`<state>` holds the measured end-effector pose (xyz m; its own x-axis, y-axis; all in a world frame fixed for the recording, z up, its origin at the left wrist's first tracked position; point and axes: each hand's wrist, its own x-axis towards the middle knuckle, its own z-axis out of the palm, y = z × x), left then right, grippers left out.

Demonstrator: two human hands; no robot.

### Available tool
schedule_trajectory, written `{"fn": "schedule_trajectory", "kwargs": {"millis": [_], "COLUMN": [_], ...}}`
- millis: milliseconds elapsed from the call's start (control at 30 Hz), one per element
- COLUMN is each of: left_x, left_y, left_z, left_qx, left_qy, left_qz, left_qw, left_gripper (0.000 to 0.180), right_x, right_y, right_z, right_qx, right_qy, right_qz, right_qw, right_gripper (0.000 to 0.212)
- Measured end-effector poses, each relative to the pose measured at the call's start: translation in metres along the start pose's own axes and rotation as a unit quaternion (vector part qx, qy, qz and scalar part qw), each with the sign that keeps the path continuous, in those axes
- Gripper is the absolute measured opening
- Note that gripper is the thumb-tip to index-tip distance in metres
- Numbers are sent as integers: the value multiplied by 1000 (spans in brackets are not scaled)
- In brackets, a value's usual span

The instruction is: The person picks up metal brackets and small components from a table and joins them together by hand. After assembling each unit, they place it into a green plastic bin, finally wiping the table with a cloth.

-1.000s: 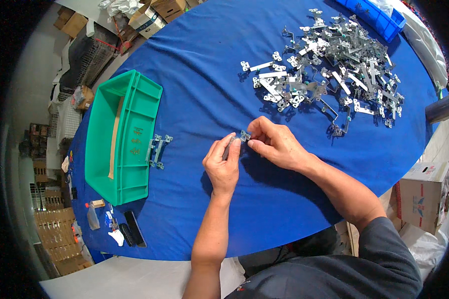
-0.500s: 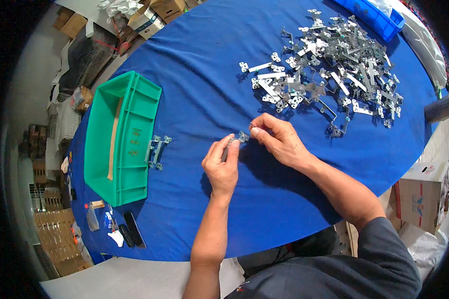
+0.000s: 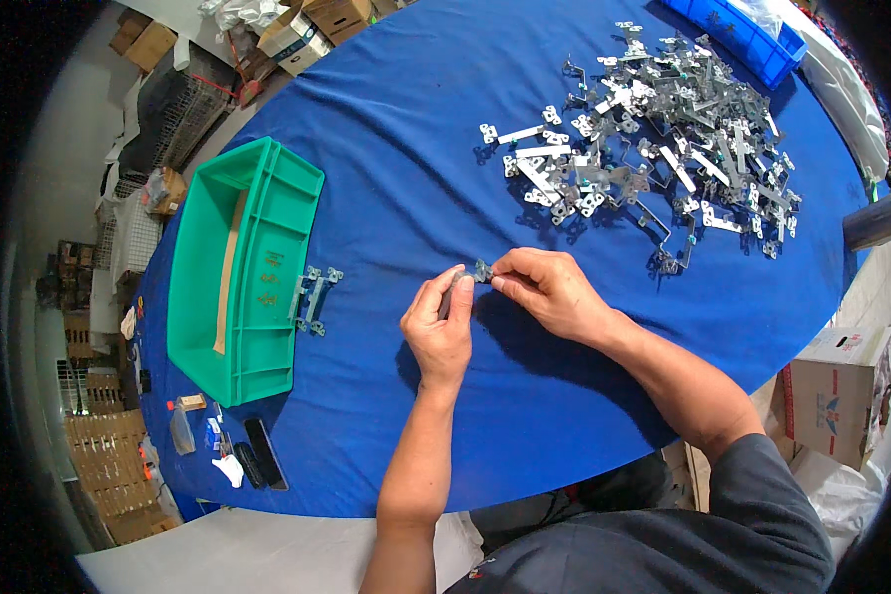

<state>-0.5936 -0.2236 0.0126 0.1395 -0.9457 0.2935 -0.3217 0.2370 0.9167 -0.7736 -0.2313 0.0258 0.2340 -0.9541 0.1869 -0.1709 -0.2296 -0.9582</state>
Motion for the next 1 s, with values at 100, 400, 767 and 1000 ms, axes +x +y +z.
{"fn": "schedule_trajectory", "kwargs": {"millis": [100, 400, 767, 1000], "left_x": [1, 1, 0, -2], "left_y": [3, 15, -1, -6], "left_z": [0, -1, 0, -2], "left_qx": [27, 86, 7, -11], "left_qy": [-6, -51, 3, -11], "left_qz": [33, 56, 21, -10], "left_qw": [999, 993, 1000, 1000], "left_gripper": [17, 16, 17, 18], "right_x": [0, 0, 0, 0], "right_y": [-1, 1, -4, -4], "right_z": [-1, 0, 0, -2], "right_qx": [-14, -4, 57, -22], "right_qy": [-1, 14, 23, -18], "right_qz": [-5, -29, 80, 17], "right_qw": [1000, 999, 995, 999], "right_gripper": [15, 14, 20, 20]}}
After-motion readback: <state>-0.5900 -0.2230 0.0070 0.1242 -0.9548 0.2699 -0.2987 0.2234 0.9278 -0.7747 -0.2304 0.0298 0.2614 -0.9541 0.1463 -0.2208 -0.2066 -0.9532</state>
